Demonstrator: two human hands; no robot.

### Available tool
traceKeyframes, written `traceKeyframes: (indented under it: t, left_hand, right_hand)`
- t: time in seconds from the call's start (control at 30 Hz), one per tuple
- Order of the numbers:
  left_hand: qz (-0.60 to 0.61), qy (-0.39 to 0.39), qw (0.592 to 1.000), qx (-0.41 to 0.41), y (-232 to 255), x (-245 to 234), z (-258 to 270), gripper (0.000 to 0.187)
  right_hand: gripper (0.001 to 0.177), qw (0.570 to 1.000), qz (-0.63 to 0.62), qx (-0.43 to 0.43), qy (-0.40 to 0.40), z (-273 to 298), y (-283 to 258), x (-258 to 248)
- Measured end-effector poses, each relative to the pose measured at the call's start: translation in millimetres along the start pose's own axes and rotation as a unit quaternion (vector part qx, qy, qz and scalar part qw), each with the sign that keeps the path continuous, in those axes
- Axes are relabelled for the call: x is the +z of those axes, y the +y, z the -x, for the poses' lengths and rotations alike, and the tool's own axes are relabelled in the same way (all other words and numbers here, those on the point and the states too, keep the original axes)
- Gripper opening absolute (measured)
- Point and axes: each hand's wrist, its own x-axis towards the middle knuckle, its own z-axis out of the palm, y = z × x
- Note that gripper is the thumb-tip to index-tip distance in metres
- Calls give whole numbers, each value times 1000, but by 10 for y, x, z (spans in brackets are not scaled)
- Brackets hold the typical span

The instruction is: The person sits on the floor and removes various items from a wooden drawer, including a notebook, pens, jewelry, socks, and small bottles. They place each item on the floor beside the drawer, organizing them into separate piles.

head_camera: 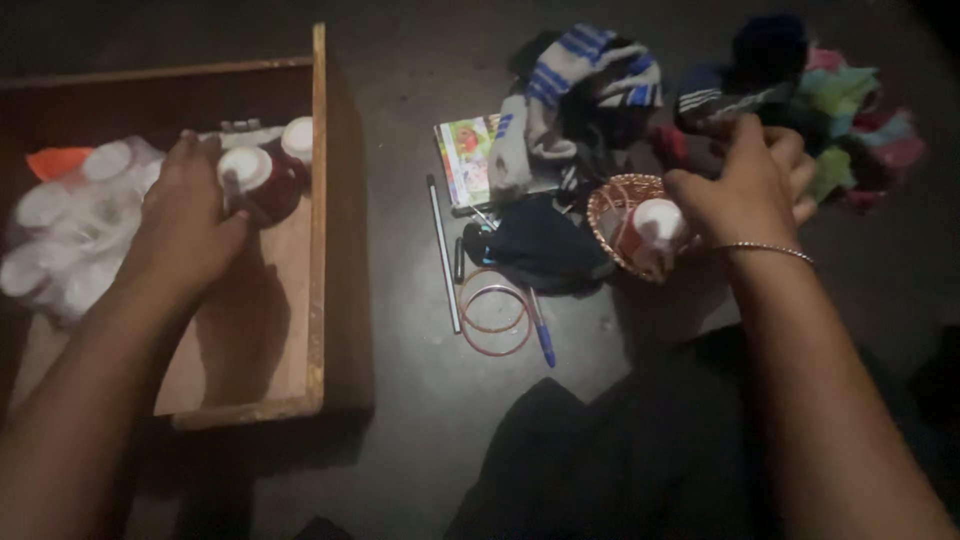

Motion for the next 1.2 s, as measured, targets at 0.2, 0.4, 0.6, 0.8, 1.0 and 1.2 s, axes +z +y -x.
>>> traceKeyframes:
  t: [0.2, 0.4, 0.6, 0.8, 1.0, 1.2]
  left_hand:
    - [25, -56, 998, -18, 14, 145, -10, 94]
    - [-19, -120, 987, -107, 304, -33, 38, 87]
    - [-44, -111, 987, -108, 287, 19, 24, 84]
    - [6, -106, 989, -104, 275, -17, 10, 79]
    - [-30, -165, 972, -167, 479, -115, 2, 87]
    - [22, -197, 968, -154, 537, -115, 15, 84]
  right_hand:
    - [80, 991, 46, 8, -122, 99, -268, 45]
    - [81, 976, 79, 70, -189, 136, -311, 9]
    - [82, 969, 60, 107, -217, 158, -341, 33]
    - [75, 969, 52, 89, -225, 219, -376, -22]
    - [69, 964, 65, 89, -241, 230, -441, -56]
    - [63, 964, 26, 64, -256, 201, -406, -64]
